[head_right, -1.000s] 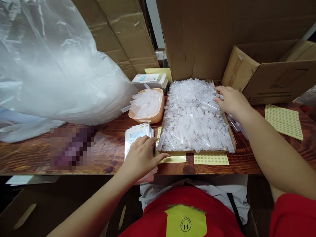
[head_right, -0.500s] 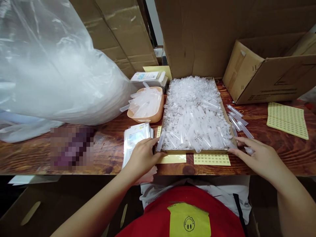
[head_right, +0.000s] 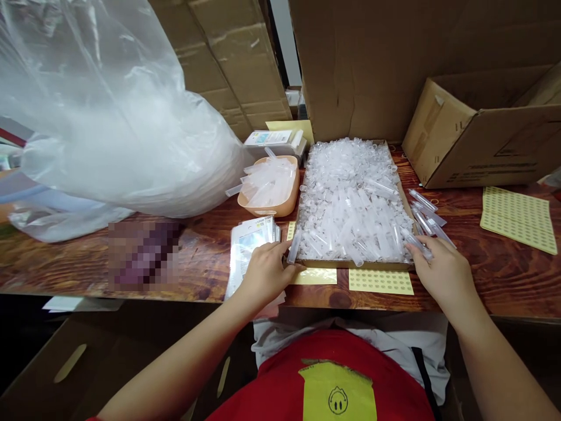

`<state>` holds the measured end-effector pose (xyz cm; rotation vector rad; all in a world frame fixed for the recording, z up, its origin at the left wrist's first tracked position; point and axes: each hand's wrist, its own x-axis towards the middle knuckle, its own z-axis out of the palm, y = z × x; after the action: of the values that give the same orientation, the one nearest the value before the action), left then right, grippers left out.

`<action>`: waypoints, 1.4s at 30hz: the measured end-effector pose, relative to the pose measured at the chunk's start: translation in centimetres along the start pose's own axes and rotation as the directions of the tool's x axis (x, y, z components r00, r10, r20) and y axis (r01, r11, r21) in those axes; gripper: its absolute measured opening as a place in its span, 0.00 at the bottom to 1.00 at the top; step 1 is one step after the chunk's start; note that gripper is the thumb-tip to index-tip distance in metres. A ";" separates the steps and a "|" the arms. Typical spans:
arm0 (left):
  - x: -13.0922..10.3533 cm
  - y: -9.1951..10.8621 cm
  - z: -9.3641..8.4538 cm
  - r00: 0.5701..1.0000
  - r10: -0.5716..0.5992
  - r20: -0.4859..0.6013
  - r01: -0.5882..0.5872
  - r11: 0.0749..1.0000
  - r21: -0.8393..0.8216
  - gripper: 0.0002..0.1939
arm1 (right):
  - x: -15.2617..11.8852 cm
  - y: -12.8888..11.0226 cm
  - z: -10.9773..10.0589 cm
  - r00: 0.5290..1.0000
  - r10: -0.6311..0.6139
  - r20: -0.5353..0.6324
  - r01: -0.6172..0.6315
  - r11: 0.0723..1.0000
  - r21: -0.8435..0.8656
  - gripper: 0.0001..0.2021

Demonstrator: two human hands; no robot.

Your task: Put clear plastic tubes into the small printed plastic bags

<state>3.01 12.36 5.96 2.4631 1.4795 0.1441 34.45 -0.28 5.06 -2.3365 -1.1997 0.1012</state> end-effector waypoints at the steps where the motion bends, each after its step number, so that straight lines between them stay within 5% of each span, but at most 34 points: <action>1: 0.0 0.1 0.0 1.000 0.000 -0.002 0.001 1.000 0.004 0.19 | 0.1 0.0 0.0 1.000 -0.007 -0.003 0.007 1.000 -0.001 0.23; 9: -0.1 0.5 0.0 1.000 -0.009 -0.021 0.010 0.999 0.047 0.12 | 0.7 -0.3 -0.1 0.998 -0.036 0.046 0.039 0.997 -0.064 0.28; 14: -0.2 0.8 0.0 1.000 -0.025 -0.019 0.026 0.998 0.059 0.11 | 2.3 -0.8 -1.8 0.979 0.094 0.182 -0.058 0.979 -0.193 0.31; 19: -0.2 0.9 -0.2 0.999 -0.040 -0.010 0.040 0.998 0.054 0.16 | 3.5 -3.4 -4.1 0.957 0.214 0.193 -0.144 0.934 -0.326 0.31; 24: 0.1 0.7 -0.2 0.998 -0.054 -0.011 0.054 0.997 0.046 0.17 | 4.9 -5.8 -4.1 0.974 0.185 0.128 -0.149 0.958 -0.245 0.23; 29: 0.3 0.7 -0.2 0.998 -0.069 -0.012 0.069 0.997 0.042 0.15 | 7.2 -6.9 -3.2 0.960 0.193 0.202 -0.198 0.980 0.007 0.15; 34: -0.3 0.9 -0.3 0.997 -0.069 -0.020 0.071 0.993 0.089 0.13 | 8.1 -7.8 -3.6 0.937 0.226 0.266 -0.240 0.971 0.018 0.12; 40: -1.3 0.3 0.1 0.988 0.004 -0.153 0.014 0.993 0.120 0.24 | 8.0 -6.3 -3.6 0.926 0.239 0.293 -0.203 0.968 -0.148 0.22; 42: -1.9 -0.6 0.3 0.964 0.066 -0.259 -0.036 0.992 0.122 0.29 | 7.9 -5.5 -3.6 0.954 0.165 0.249 -0.172 0.985 0.006 0.22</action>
<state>1.68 10.95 5.55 2.6607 1.5670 0.4216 36.28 7.06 12.06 -2.4522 -1.0992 0.4792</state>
